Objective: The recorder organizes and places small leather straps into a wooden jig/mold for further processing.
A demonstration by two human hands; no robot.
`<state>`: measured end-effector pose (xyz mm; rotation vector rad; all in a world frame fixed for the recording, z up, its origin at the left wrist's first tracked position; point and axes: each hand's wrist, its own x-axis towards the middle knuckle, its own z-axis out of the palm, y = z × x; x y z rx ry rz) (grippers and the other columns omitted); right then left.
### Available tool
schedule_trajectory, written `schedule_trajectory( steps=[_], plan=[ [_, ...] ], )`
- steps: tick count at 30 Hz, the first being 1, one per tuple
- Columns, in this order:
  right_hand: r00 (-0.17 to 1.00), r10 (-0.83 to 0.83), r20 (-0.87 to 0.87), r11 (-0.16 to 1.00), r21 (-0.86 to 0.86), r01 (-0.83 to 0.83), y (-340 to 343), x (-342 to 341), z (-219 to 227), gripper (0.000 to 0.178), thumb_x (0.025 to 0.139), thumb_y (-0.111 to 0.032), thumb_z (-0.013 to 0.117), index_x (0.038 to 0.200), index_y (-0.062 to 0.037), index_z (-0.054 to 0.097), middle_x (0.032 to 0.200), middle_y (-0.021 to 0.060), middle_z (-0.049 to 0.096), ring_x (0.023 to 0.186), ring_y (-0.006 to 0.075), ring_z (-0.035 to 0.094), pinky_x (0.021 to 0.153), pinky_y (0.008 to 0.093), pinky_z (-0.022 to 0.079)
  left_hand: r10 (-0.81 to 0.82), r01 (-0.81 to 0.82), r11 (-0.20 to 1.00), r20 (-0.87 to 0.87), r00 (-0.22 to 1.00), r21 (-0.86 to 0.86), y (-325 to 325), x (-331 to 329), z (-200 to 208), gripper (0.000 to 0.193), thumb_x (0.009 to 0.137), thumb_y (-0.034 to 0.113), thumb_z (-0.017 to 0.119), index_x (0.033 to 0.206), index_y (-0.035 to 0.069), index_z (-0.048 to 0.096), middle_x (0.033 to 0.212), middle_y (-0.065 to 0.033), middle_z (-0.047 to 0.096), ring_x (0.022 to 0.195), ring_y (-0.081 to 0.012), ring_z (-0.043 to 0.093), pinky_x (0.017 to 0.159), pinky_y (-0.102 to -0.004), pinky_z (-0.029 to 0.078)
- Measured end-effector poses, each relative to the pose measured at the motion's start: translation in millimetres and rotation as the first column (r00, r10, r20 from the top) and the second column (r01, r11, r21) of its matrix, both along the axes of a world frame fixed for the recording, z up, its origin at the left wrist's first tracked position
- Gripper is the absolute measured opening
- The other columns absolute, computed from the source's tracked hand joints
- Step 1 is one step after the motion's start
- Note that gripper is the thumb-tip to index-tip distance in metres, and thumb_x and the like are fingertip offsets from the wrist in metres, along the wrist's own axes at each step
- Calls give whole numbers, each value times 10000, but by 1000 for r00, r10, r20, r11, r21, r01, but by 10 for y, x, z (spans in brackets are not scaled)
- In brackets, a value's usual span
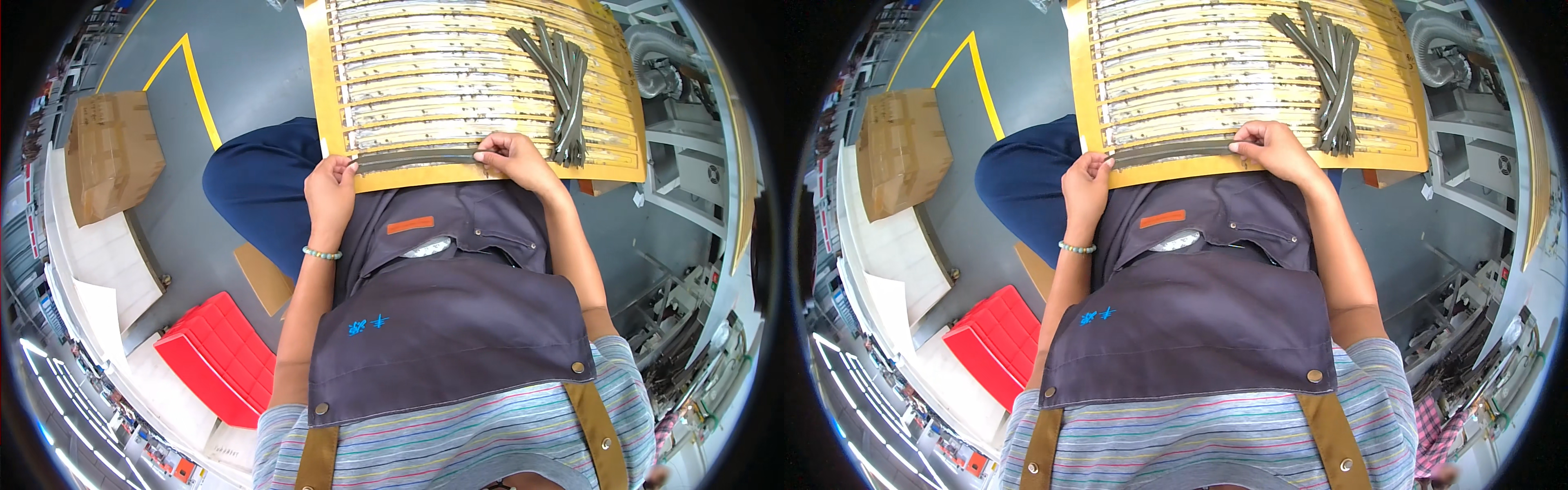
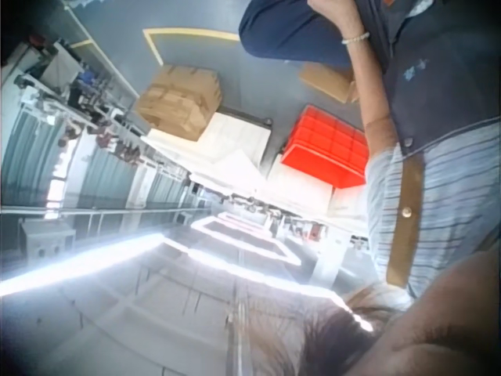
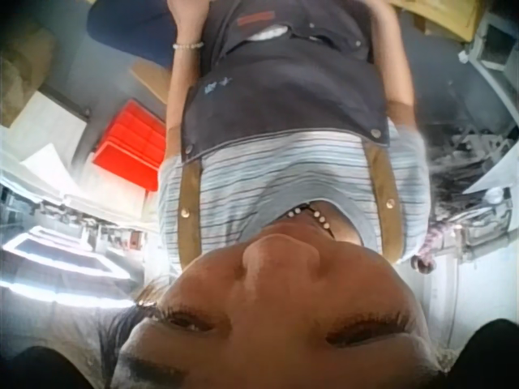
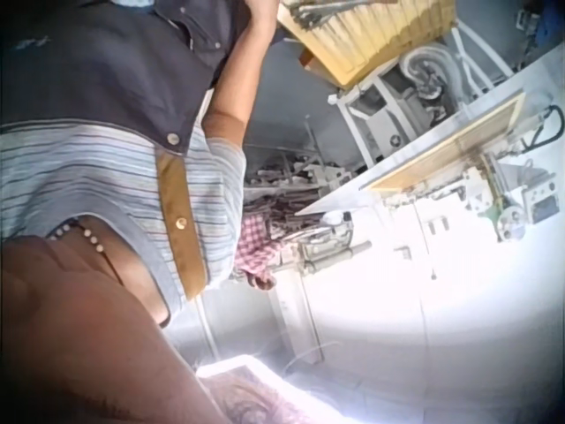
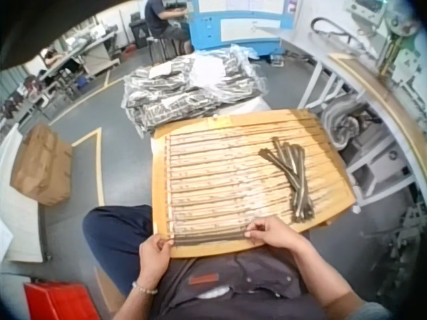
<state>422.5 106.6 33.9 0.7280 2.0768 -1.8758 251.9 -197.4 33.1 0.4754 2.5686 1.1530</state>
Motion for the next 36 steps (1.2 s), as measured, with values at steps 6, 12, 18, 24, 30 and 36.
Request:
schedule_trajectory(
  steps=[6, 12, 18, 24, 30, 36],
  plan=[
    [997, -68, 42, 997, -21, 69, 54, -45, 33, 124, 935, -150, 758, 907, -40, 711, 745, -36, 653, 685, 30, 566, 617, 211, 434, 49, -49, 999, 5, 999, -9, 101, 5, 20, 97, 879, 46, 722, 908, -24, 661, 732, -115, 685, 628, -195, 663, 634, -330, 532],
    [992, -88, 95, 996, 14, 88, 38, -64, 87, 117, 927, -151, 762, 887, -55, 707, 713, -39, 639, 649, 23, 554, 542, 210, 408, 25, -25, 1000, -57, 998, -6, 104, 12, 12, 99, 880, 47, 717, 884, -20, 645, 702, -110, 661, 594, -212, 640, 624, -338, 524],
    [993, -100, 66, 995, 18, 99, -6, -66, 100, 125, 926, -135, 757, 878, -38, 694, 717, -24, 648, 661, 30, 575, 561, 214, 441, -24, 15, 989, -61, 998, -146, 113, 30, 106, 225, 887, 67, 717, 1072, -19, 624, 1157, -195, 650, 985, -265, 658, 817, -388, 517],
    [996, -94, 8, 992, 83, 93, -53, -49, 40, 135, 933, -143, 757, 892, -32, 692, 719, -18, 650, 657, 33, 575, 568, 216, 434, -110, -23, 947, -389, 915, -322, 159, 69, -29, 893, 912, 279, 753, 1536, -100, 240, 1515, -309, 348, 1403, -471, 350, 1137, -497, 332],
    [994, -110, 8, 992, 67, 110, -10, -31, 37, 155, 938, -170, 757, 882, -39, 695, 706, -22, 639, 646, 29, 554, 576, 219, 421, -126, 89, 966, -141, 982, -242, 76, -38, -292, 968, 948, 332, 707, 1576, -112, 120, 1518, -316, 359, 1417, -461, 381, 1152, -495, 358],
    [985, -106, -138, 881, 446, 157, -100, 28, -41, 190, 875, -207, 782, 874, -26, 724, 656, 64, 636, 600, 117, 557, 587, 317, 452, -116, 89, 973, -116, 987, -213, 101, -32, -281, 957, 956, 315, 696, 1572, -124, 111, 1507, -326, 367, 1395, -464, 407, 1149, -466, 375]
  ],
)
